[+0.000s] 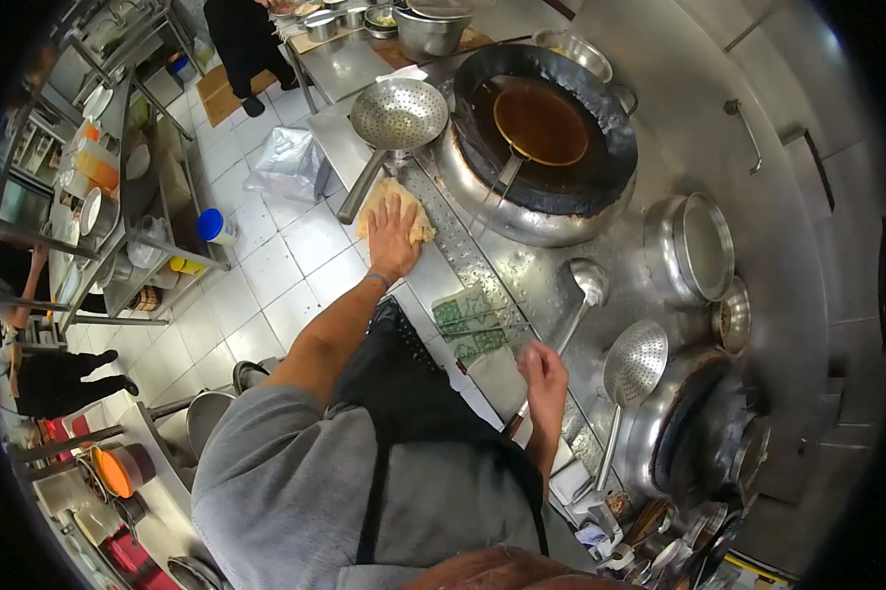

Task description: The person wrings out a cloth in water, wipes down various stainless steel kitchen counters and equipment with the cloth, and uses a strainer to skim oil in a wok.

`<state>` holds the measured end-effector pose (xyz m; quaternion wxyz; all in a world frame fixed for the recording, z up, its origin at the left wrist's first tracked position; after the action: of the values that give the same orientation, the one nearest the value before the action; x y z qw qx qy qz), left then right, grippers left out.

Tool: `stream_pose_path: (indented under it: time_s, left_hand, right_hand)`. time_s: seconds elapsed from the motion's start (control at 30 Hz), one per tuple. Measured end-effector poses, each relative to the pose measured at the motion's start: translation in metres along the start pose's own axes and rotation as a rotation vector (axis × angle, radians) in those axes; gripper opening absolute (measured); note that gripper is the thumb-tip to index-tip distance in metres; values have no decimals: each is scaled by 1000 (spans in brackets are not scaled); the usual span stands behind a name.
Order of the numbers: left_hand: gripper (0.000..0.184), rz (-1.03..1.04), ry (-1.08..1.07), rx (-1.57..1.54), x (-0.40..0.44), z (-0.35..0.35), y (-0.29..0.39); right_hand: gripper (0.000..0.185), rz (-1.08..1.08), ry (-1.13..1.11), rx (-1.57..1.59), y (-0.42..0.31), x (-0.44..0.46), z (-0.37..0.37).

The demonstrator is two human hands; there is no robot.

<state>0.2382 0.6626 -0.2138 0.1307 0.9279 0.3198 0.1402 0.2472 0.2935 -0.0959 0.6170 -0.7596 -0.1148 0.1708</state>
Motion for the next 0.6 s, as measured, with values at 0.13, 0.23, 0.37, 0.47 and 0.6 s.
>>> stream_pose_path:
  time_s: [0.13,0.23,0.37,0.47,0.6]
  left_hand:
    - [78,-8,-19,-36,4,-8,-3]
    - [78,-17,-30,-79,-1,-8,-3]
    - [78,-29,-25,-123,0,-8,-9]
    - [76,-33,-19,-145,0,-6,-12]
    - [74,-26,0,-192,-1,-5,-13]
  right_hand:
    - [47,123,-151,617,-65,86,80]
    - [48,348,-307,1000,-80,150,124]
    - [43,475,-521,1294,-69,213,129]
    - [29,417,-395,1239,-63,219,114]
    - [18,328,-105,937,-67,199,80]
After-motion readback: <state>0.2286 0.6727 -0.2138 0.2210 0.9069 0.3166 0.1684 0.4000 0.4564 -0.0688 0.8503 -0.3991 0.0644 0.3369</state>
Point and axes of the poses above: each hand's wrist, its own x-axis towards the middle knuckle, its own z-axis out of the palm, y = z × x, the point moved 2 cm from there along x, towards the middle knuckle, and after that the axes turned 5 degrees about -z, right-handed, at the moved point
